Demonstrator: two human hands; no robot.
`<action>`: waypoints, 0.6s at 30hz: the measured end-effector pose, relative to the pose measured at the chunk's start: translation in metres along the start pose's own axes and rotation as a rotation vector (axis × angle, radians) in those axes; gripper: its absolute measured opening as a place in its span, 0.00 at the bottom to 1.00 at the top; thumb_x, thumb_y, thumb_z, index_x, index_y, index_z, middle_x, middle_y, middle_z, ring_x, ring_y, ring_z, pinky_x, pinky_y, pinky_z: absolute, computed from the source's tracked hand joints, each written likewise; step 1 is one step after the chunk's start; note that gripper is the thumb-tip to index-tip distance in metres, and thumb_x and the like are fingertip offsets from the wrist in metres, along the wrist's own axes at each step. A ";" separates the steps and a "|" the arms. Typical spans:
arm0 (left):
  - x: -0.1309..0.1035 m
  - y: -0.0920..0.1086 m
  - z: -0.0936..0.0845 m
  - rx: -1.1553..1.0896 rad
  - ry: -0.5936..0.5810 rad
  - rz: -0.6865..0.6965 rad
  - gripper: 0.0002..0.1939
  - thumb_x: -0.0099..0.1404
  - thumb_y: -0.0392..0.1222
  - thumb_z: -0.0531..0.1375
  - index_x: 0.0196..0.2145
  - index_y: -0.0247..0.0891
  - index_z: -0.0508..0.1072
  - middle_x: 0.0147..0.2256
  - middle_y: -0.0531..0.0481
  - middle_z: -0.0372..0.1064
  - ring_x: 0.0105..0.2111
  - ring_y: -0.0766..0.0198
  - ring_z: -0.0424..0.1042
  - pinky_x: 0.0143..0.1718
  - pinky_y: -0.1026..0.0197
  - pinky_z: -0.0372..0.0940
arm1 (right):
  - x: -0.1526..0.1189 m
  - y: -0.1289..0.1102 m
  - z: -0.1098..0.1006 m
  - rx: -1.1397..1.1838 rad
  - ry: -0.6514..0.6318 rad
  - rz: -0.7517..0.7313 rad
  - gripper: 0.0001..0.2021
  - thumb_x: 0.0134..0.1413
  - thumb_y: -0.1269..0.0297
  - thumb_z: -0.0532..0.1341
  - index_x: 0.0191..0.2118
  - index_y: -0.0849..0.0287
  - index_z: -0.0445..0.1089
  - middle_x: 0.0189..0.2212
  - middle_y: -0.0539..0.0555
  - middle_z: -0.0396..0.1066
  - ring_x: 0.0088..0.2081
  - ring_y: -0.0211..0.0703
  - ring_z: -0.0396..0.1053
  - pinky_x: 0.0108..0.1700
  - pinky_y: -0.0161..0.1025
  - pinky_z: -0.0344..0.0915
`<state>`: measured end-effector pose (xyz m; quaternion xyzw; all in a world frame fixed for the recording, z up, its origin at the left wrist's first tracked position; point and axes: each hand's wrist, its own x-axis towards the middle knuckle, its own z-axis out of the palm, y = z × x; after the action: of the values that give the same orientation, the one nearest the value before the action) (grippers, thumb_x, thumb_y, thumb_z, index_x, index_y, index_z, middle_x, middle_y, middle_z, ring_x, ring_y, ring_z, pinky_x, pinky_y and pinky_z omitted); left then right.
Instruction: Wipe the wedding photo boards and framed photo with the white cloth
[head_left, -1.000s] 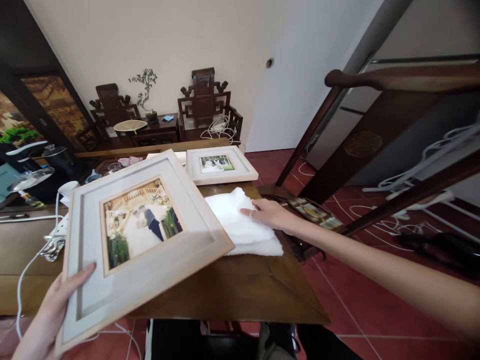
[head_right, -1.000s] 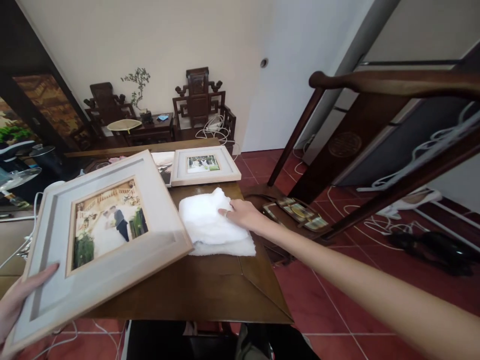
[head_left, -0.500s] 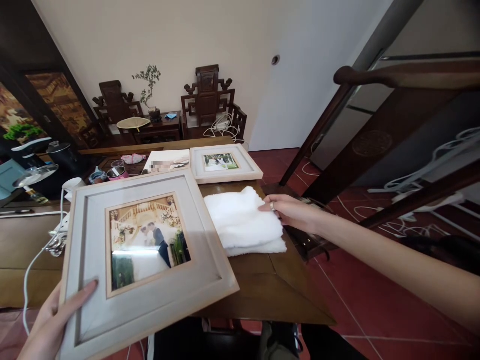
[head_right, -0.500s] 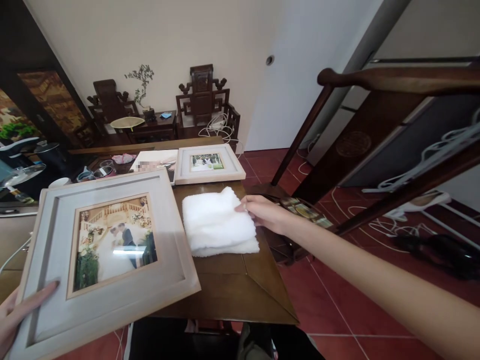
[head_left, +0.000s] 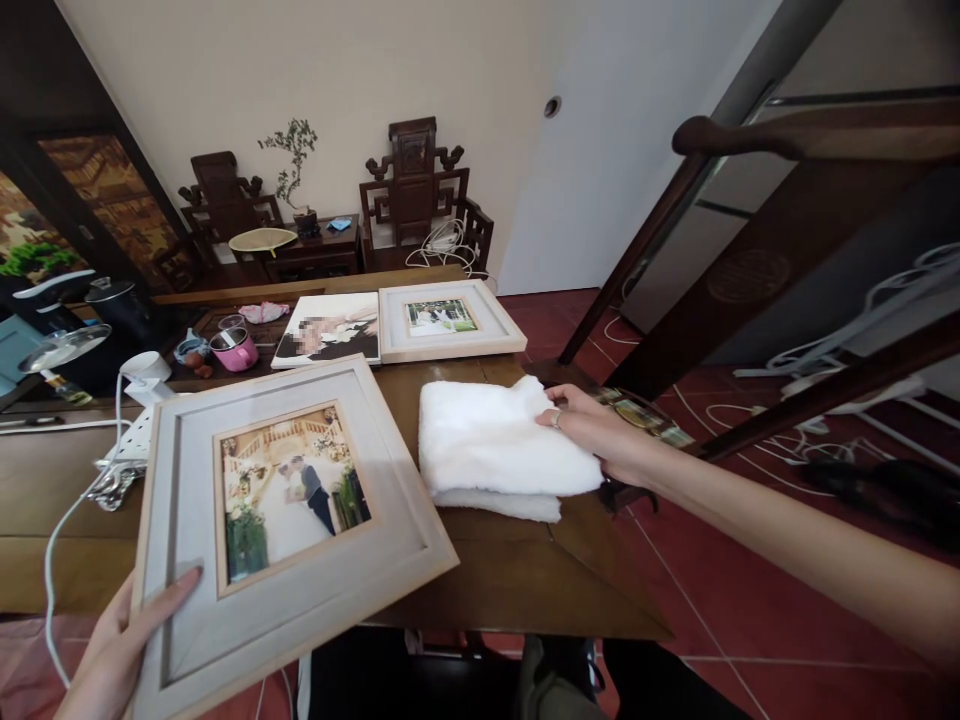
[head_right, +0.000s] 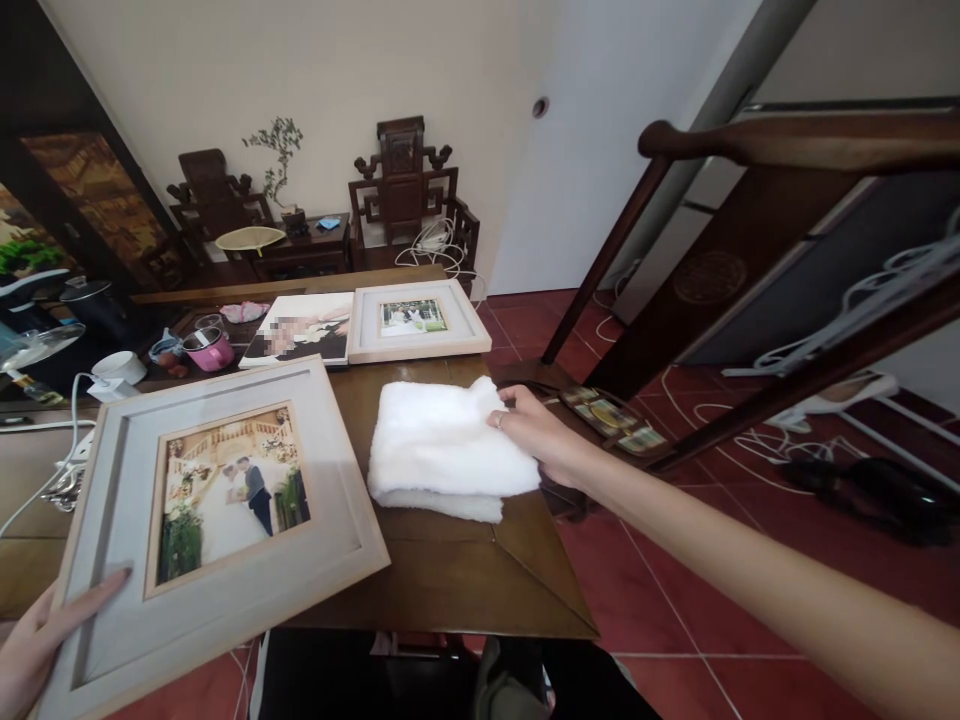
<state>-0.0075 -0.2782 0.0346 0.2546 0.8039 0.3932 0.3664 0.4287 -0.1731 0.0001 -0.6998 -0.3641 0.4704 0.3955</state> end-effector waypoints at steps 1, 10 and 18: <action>0.000 -0.003 0.000 -0.030 -0.028 -0.027 0.32 0.28 0.48 0.72 0.35 0.40 0.72 0.35 0.52 0.79 0.40 0.50 0.77 0.29 0.65 0.73 | -0.001 0.002 0.000 0.012 0.001 -0.018 0.13 0.43 0.71 0.62 0.37 0.53 0.62 0.27 0.48 0.68 0.26 0.40 0.66 0.23 0.33 0.61; 0.001 -0.013 0.009 -0.097 -0.051 -0.051 0.31 0.32 0.46 0.72 0.37 0.40 0.72 0.27 0.55 0.76 0.32 0.55 0.77 0.26 0.66 0.72 | -0.024 0.009 0.008 0.282 -0.110 0.184 0.09 0.41 0.72 0.67 0.30 0.56 0.68 0.30 0.54 0.75 0.30 0.42 0.72 0.30 0.35 0.70; 0.001 -0.015 0.012 -0.133 -0.072 -0.030 0.28 0.34 0.45 0.72 0.36 0.39 0.71 0.27 0.56 0.76 0.26 0.60 0.76 0.25 0.66 0.72 | -0.017 -0.005 0.005 0.206 -0.129 0.157 0.03 0.51 0.68 0.63 0.30 0.61 0.73 0.29 0.57 0.77 0.28 0.41 0.71 0.29 0.34 0.68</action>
<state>-0.0006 -0.2799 0.0170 0.2316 0.7660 0.4310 0.4170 0.4180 -0.1849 0.0097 -0.6503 -0.2825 0.5787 0.4030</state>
